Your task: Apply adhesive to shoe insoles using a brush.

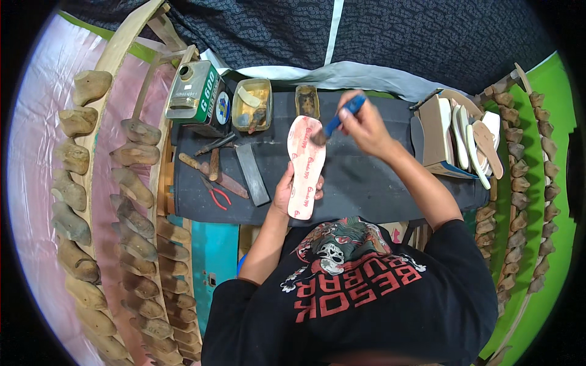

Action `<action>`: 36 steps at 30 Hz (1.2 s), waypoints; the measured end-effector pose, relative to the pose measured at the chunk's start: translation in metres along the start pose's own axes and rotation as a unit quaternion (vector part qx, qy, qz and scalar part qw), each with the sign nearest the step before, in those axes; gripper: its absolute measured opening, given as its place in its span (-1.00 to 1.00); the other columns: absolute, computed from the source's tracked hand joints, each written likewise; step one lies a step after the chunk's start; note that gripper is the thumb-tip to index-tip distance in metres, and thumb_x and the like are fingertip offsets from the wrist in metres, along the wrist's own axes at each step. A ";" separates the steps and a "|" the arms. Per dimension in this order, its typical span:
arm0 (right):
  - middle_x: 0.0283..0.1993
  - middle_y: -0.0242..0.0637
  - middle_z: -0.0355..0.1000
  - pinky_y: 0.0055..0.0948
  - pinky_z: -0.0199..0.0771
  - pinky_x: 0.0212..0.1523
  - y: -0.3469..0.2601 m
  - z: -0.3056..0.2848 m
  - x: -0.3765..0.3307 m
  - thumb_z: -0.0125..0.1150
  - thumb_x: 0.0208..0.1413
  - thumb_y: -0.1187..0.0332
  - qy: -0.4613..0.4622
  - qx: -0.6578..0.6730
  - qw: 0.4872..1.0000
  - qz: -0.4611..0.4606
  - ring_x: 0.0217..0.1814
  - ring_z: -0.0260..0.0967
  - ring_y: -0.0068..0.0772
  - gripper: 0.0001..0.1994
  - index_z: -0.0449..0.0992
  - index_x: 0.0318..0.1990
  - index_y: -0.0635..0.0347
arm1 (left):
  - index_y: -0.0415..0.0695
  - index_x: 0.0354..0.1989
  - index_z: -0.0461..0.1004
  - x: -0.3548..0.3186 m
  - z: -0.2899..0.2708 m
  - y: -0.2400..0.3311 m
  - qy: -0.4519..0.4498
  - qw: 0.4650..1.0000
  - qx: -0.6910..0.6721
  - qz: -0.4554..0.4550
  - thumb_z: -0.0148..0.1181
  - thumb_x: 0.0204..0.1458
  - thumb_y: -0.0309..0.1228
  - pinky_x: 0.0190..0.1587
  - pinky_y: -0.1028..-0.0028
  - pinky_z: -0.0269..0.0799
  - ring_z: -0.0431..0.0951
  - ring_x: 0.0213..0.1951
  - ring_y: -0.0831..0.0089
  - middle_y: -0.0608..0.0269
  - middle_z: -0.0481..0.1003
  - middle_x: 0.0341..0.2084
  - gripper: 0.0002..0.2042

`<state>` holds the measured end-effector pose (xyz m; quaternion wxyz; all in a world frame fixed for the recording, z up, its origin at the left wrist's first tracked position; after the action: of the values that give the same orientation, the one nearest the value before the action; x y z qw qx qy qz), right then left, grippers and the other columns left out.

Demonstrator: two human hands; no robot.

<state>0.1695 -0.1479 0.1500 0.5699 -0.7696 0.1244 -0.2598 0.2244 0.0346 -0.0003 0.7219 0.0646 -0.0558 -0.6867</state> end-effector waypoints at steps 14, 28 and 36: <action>-0.26 -0.36 0.36 -0.57 0.42 -0.37 -0.017 0.017 -0.028 0.10 0.32 0.34 -0.117 -0.045 0.992 -0.013 -0.36 0.39 -0.62 -0.82 0.33 -0.05 0.21 | 0.01 0.22 0.38 0.000 -0.001 0.002 -0.004 1.000 -0.003 0.007 -0.14 0.30 0.14 -0.28 0.27 0.39 0.43 -0.19 0.26 0.23 0.49 -0.09 -0.46; -0.45 -0.24 0.44 -0.40 0.42 -0.40 -0.046 0.007 -0.021 0.18 0.24 0.38 -0.025 -0.184 0.968 -0.171 -0.47 0.43 -0.43 -0.79 0.36 -0.06 0.23 | 0.01 0.27 0.33 0.003 0.005 0.003 -0.025 1.000 -0.018 0.003 -0.15 0.31 0.12 -0.25 0.27 0.38 0.42 -0.17 0.28 0.27 0.45 0.00 -0.46; -0.39 -0.13 0.51 -0.31 0.51 -0.38 -0.063 0.038 -0.032 0.25 0.19 0.38 -0.149 -0.187 0.943 -0.230 -0.43 0.55 -0.23 -0.75 0.37 -0.06 0.23 | 0.00 0.26 0.34 0.003 0.002 0.001 -0.011 1.000 -0.017 -0.021 -0.13 0.30 0.12 -0.22 0.25 0.40 0.44 -0.13 0.26 0.21 0.49 -0.07 -0.45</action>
<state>0.1567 -0.0817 0.1930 0.3528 -0.8998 -0.0964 -0.2379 0.2252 0.0316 0.0020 0.7079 0.0464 -0.0508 -0.7029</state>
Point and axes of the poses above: each hand's wrist, its own x-axis towards the middle knuckle, its own z-axis out of the palm, y = z × x, the point moved 6 cm from there along x, towards the middle knuckle
